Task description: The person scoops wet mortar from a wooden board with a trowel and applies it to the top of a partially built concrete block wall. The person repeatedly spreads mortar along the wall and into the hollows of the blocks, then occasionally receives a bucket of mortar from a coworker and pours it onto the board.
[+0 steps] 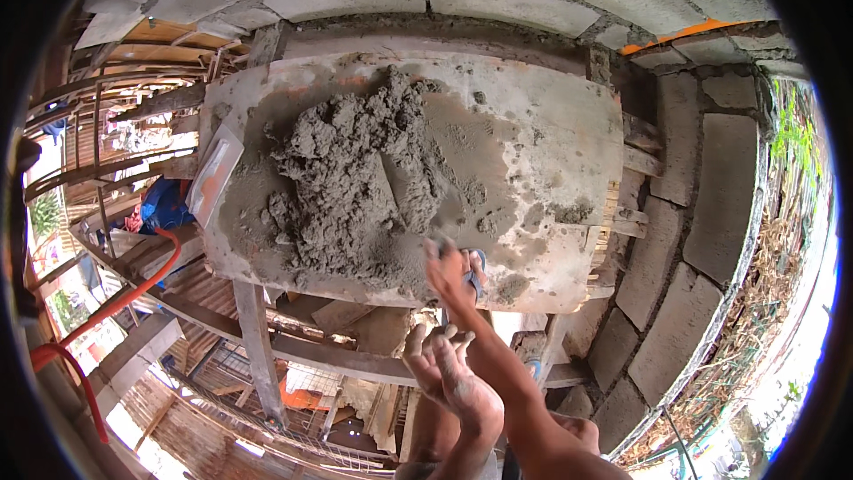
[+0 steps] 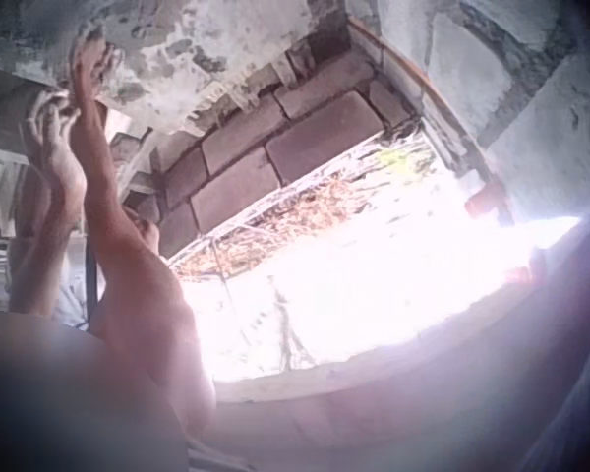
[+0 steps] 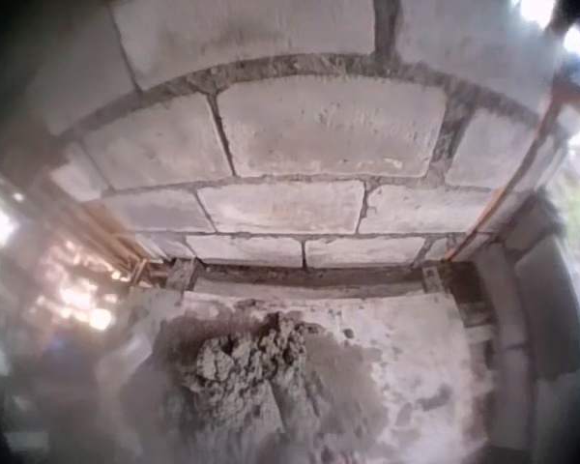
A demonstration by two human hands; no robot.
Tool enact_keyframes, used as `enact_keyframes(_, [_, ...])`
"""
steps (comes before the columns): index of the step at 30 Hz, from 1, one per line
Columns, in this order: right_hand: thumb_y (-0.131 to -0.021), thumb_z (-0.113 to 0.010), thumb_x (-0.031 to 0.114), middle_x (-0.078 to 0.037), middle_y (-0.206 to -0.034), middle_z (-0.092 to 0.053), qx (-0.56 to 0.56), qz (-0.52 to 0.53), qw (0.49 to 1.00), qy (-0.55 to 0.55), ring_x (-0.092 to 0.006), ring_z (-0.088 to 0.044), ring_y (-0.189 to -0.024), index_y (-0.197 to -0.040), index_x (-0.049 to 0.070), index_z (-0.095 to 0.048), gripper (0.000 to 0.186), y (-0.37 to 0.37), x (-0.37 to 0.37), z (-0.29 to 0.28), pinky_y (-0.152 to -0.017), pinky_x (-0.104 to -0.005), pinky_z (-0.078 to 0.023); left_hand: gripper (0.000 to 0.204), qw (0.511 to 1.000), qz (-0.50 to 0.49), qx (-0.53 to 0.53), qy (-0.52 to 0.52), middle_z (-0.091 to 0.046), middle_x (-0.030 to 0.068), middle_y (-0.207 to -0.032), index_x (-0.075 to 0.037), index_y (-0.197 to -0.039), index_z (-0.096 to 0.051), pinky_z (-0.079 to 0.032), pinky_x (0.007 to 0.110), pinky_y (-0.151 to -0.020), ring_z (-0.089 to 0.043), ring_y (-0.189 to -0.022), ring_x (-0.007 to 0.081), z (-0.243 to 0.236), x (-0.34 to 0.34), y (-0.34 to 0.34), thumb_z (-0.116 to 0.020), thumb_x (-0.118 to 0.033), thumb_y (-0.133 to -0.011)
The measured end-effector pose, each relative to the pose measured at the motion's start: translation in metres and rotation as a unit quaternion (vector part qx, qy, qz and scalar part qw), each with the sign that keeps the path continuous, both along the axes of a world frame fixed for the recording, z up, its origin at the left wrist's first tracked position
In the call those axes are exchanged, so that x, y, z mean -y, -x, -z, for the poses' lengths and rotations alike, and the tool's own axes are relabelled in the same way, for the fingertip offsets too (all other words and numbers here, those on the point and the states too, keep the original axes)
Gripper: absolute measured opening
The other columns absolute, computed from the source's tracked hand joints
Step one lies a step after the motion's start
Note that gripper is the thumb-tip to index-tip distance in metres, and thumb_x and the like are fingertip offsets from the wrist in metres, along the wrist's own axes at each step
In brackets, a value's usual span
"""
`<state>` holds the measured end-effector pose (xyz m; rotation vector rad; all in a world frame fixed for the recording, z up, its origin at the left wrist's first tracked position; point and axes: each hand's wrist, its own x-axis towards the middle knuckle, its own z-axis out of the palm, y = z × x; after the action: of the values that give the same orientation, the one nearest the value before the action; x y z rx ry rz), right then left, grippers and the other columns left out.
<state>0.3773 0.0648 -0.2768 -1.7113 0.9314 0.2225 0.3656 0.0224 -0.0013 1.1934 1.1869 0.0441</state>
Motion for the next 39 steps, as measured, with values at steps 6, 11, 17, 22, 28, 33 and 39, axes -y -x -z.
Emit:
enact_keyframes(6, [-0.093,-0.061,0.043,-0.006,-0.06,-0.05,-0.11,-0.002,0.956,-0.274,-0.018,-0.049,-0.045,-0.087,-0.001,-0.05,0.045,-0.042,0.011,0.01,-0.039,-0.0358,-0.039,0.039,0.997,-0.038,-0.033,-0.063,-0.052,0.0156,-0.112,-0.003,-0.132,-0.041,-0.042,0.041,-0.094,-0.051,-0.105,0.0257,0.022,-0.002,0.031,-0.05,-0.025,-0.101])
enact_keyframes(11, [-0.087,-0.064,0.026,-0.016,-0.07,-0.06,0.02,-0.148,0.988,-0.036,-0.0376,-0.065,-0.069,-0.109,0.004,-0.058,0.032,-0.026,0.035,-0.023,-0.059,-0.0497,-0.05,0.044,0.987,0.091,-0.012,-0.133,-0.052,0.0174,-0.115,-0.001,-0.135,-0.04,-0.041,0.042,-0.099,-0.052,-0.105,0.0272,0.016,0.028,0.052,-0.05,-0.028,-0.101])
enact_keyframes(17, [-0.092,-0.057,0.03,-0.021,-0.105,-0.063,-0.041,-0.263,0.942,0.206,-0.0438,-0.065,-0.079,-0.14,0.012,-0.044,0.053,-0.006,0.023,-0.047,-0.069,-0.0532,-0.051,0.043,0.995,0.051,-0.02,-0.085,-0.05,0.0231,-0.124,-0.001,-0.137,-0.036,-0.04,0.043,-0.103,-0.051,-0.113,0.03,0.015,0.03,0.051,-0.045,-0.026,-0.103])
enact_keyframes(22, [-0.093,-0.058,0.036,-0.024,-0.077,-0.065,0.145,-0.142,0.976,0.078,-0.0448,-0.063,-0.07,-0.128,0.008,-0.054,0.045,-0.015,0.016,-0.042,-0.061,-0.0501,-0.048,0.043,0.998,0.0,-0.066,0.018,-0.043,0.0225,-0.133,-0.005,-0.14,-0.034,-0.034,0.044,-0.108,-0.045,-0.123,0.0318,0.013,0.02,0.055,-0.041,-0.027,-0.104])
enact_keyframes(28, [-0.093,-0.055,0.047,-0.023,-0.097,-0.07,-0.033,-0.295,0.935,0.192,-0.0414,-0.068,-0.089,-0.125,0.001,-0.058,0.057,0.009,0.051,-0.078,-0.08,-0.0457,-0.053,0.041,0.998,-0.025,-0.038,0.043,-0.042,0.0217,-0.135,-0.007,-0.139,-0.034,-0.032,0.046,-0.11,-0.048,-0.122,0.0328,0.007,0.015,0.04,-0.042,-0.026,-0.104])
enact_keyframes(33, [-0.093,-0.06,0.036,-0.022,-0.097,-0.07,-0.11,-0.112,0.987,-0.037,-0.0263,-0.07,-0.086,-0.123,-0.002,-0.058,0.049,0.028,0.083,-0.07,-0.076,-0.0391,-0.055,0.038,0.994,-0.063,-0.08,0.041,-0.047,0.0178,-0.128,-0.008,-0.135,-0.04,-0.033,0.046,-0.109,-0.05,-0.117,0.0289,0.005,0.012,0.013,-0.045,-0.027,-0.102])
enact_keyframes(39, [-0.091,-0.063,0.033,-0.009,-0.074,-0.062,-0.091,-0.087,0.975,-0.186,-0.0182,-0.058,-0.069,-0.103,-0.001,-0.061,0.036,-0.051,0.012,0.018,-0.065,-0.0345,-0.051,0.04,0.996,-0.085,-0.039,0.016,-0.05,0.0133,-0.122,-0.008,-0.135,-0.04,-0.034,0.044,-0.106,-0.05,-0.112,0.026,0.023,0.01,0.008,-0.047,-0.028,-0.101])
